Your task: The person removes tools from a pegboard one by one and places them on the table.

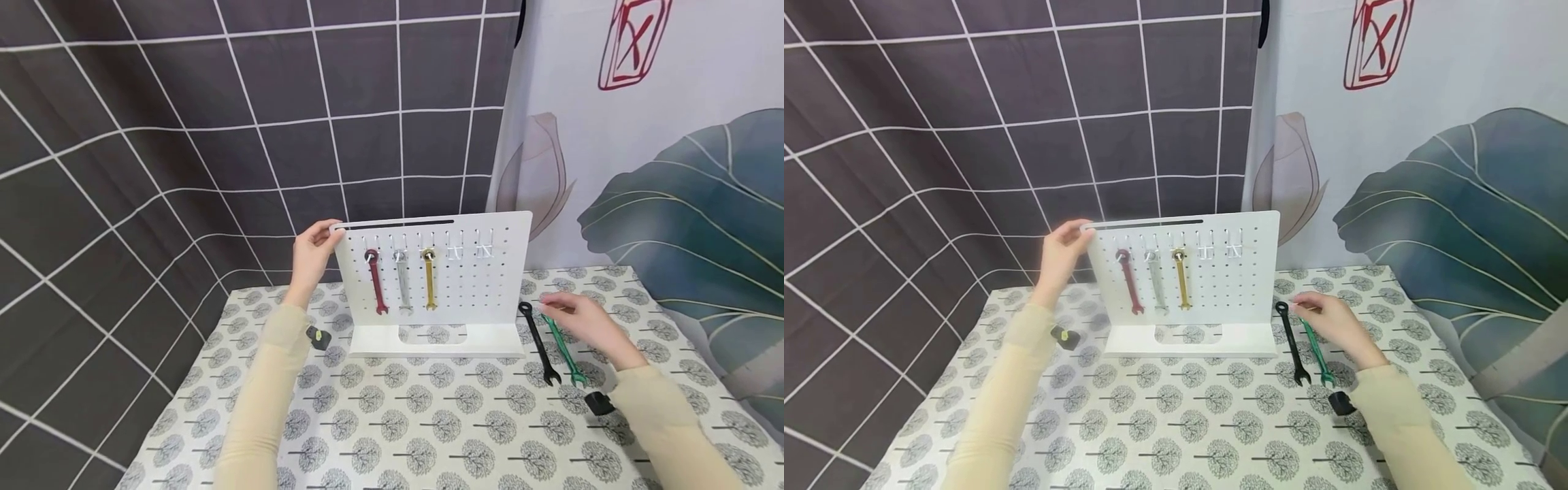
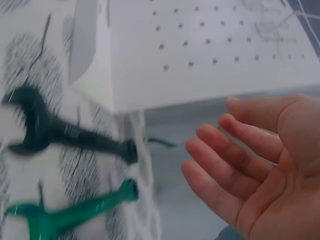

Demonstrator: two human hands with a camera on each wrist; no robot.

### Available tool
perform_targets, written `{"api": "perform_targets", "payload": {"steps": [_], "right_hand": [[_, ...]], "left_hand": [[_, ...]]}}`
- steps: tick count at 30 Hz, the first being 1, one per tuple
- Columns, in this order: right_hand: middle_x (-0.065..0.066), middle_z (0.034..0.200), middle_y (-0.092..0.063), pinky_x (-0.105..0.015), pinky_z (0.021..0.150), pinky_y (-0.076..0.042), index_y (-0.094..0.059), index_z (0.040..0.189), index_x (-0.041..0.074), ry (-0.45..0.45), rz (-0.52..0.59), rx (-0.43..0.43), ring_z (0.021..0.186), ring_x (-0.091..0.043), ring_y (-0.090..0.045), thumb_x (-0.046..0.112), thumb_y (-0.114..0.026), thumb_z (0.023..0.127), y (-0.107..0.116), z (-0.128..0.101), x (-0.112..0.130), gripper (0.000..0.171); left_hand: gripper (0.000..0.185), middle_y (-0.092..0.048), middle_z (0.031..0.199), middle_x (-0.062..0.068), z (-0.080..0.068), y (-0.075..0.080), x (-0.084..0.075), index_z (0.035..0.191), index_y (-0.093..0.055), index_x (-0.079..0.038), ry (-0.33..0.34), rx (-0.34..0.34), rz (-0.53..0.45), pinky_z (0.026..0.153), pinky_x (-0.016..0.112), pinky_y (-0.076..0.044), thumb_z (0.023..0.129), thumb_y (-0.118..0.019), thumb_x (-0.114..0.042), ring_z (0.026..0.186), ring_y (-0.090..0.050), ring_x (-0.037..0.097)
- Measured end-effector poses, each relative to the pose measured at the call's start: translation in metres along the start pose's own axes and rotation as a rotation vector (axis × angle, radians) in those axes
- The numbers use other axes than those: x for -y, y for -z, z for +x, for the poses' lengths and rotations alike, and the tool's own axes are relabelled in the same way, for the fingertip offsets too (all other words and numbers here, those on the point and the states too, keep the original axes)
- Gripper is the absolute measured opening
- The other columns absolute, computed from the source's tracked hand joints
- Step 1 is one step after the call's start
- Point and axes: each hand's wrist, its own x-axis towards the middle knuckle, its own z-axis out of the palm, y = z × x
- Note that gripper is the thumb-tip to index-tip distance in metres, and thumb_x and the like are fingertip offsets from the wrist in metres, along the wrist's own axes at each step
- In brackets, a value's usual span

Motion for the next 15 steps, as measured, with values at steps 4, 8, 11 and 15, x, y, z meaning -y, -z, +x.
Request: {"api": "perform_targets", "payload": {"steps": [4, 8, 11, 15], "right_hand": [[-0.024, 0.128, -0.064, -0.057, 0.091, -0.050, -0.063, 0.131, 0.000, 0.022, -0.002, -0.005, 0.110, -0.041, -0.062, 0.032, -0.058, 0.104, -0.007, 0.008, 0.018, 0.043], [-0.023, 0.131, -0.063, -0.054, 0.091, -0.051, -0.064, 0.131, 0.001, 0.038, 0.041, 0.001, 0.111, -0.038, -0.062, 0.031, -0.060, 0.103, -0.016, 0.015, 0.034, 0.041], [-0.021, 0.129, -0.064, -0.049, 0.090, -0.052, -0.064, 0.130, 0.001, 0.065, 0.081, -0.001, 0.109, -0.035, -0.063, 0.028, -0.061, 0.102, -0.023, 0.019, 0.042, 0.039], [-0.017, 0.125, -0.066, -0.038, 0.087, -0.052, -0.065, 0.128, 0.002, 0.094, 0.106, -0.008, 0.106, -0.031, -0.064, 0.028, -0.063, 0.101, -0.033, 0.026, 0.047, 0.038]], "left_hand": [[0.027, -0.070, 0.090, 0.003, -0.007, 0.000, -0.017, 0.117, -0.070, 0.006, -0.006, 0.009, 0.019, 0.078, 0.027, -0.057, 0.094, -0.072, -0.007, 0.081, -0.064, 0.009], [0.027, -0.068, 0.090, 0.003, -0.009, 0.000, -0.021, 0.118, -0.070, 0.005, 0.003, 0.008, 0.024, 0.076, 0.024, -0.056, 0.094, -0.072, -0.008, 0.080, -0.063, 0.009], [0.027, -0.067, 0.088, 0.002, -0.010, 0.000, -0.021, 0.117, -0.070, 0.005, 0.002, 0.008, 0.018, 0.074, 0.022, -0.055, 0.094, -0.072, -0.008, 0.079, -0.062, 0.010], [0.026, -0.066, 0.088, 0.003, -0.008, 0.000, -0.020, 0.117, -0.070, 0.005, -0.005, 0.007, 0.010, 0.074, 0.022, -0.055, 0.094, -0.073, -0.007, 0.079, -0.062, 0.011]]}}
